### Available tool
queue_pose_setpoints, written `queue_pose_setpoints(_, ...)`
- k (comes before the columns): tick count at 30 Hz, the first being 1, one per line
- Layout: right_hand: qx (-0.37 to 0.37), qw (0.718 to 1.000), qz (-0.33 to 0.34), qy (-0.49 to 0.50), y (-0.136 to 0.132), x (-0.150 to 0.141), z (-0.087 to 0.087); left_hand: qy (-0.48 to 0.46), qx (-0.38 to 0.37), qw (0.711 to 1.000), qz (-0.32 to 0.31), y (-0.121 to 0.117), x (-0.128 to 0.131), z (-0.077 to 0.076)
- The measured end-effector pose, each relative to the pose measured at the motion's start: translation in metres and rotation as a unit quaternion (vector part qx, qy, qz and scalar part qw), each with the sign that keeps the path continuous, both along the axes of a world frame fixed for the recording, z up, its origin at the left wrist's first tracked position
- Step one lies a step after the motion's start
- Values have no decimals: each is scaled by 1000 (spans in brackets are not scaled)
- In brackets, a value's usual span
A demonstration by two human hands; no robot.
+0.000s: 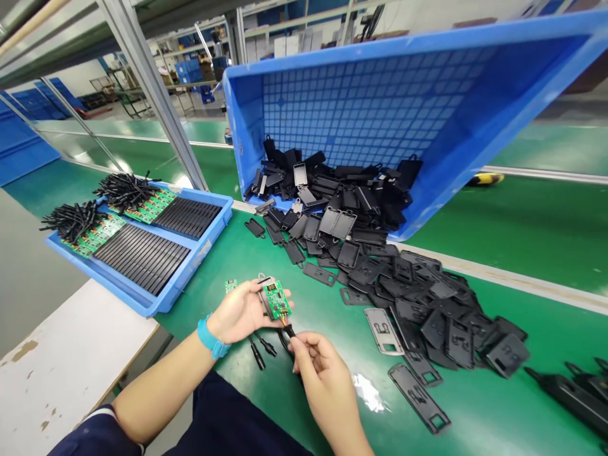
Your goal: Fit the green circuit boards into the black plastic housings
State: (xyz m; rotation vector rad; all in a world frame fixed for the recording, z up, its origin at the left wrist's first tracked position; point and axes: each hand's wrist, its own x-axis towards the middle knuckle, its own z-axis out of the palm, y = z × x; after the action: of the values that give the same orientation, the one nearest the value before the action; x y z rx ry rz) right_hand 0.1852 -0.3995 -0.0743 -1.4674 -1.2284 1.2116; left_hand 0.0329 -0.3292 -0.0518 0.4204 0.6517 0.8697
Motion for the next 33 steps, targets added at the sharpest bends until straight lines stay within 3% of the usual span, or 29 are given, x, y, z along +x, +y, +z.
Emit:
queue_pose_setpoints(2,-12,1000,-3,6,0,-1,0,-50,-15,998,19,-4,5,0)
queue_pose_setpoints(5,-22,1000,-7,14,0,1,0,-51,-7,998,41,-9,9,2)
queue_pose_setpoints(17,-47,999,6,22,-3,2,-5,88,81,993,20,-18,19,6)
queue_pose_setpoints(26,-91,991,-45,84,-1,-15,7,180,139,967,117,-19,30,-8)
queue_pose_setpoints(33,-50,992,-74,89,1,-20,2,188,152,959,147,-28,32,-6)
